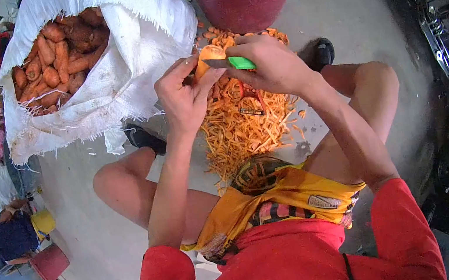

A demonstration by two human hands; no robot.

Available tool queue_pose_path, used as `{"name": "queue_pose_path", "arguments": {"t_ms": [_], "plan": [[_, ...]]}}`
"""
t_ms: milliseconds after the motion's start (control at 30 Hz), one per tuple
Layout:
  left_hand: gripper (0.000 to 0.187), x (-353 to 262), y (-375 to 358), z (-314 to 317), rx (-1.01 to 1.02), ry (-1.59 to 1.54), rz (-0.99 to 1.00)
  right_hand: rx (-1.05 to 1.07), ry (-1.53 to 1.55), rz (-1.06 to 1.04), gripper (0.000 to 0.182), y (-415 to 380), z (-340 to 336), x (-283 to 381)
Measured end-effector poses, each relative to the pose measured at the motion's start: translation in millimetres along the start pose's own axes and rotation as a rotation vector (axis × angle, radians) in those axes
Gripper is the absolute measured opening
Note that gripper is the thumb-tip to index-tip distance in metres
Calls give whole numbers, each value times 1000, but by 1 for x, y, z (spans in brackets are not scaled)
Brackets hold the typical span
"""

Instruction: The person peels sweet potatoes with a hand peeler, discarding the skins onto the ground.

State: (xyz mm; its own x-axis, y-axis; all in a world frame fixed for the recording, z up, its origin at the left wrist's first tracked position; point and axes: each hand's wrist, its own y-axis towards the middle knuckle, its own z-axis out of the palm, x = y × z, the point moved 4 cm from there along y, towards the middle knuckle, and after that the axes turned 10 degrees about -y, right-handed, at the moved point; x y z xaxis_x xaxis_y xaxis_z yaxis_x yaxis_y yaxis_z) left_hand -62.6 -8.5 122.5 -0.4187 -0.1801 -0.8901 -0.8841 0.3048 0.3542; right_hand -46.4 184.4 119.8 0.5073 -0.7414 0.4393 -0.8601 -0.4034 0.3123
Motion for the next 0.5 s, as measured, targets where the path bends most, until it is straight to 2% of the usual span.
{"name": "queue_pose_path", "arguments": {"t_ms": [100, 167, 233, 267, 333, 367, 400, 467, 500], "plan": [[26, 2, 2, -6, 62, 18, -5, -50, -5, 10, 25, 0, 3, -3], [29, -1, 0, -3, 85, -9, 15, 206, -13, 351, 31, 3, 25, -32], [28, -13, 0, 1, 118, -335, 33, 237, -125, 366, 34, -3, 52, -95], [28, -11, 2, 2, 134, -337, 45, 261, -238, 388, 38, -9, 55, -118], [28, 9, -5, 4, 200, -291, -97, 329, -240, 432, 41, -18, 45, -126], [33, 20, -8, 4, 304, -134, -208, 399, -237, 468, 44, -20, 43, -129], [33, 22, -7, 4, 297, -130, -197, 390, -243, 460, 44, -22, 42, -127], [36, 37, -22, 16, 815, 19, -709, 526, -426, 410, 50, -34, 50, -117], [36, 33, -13, 16, 794, 40, -705, 507, -423, 389, 50, -33, 51, -112]]}}
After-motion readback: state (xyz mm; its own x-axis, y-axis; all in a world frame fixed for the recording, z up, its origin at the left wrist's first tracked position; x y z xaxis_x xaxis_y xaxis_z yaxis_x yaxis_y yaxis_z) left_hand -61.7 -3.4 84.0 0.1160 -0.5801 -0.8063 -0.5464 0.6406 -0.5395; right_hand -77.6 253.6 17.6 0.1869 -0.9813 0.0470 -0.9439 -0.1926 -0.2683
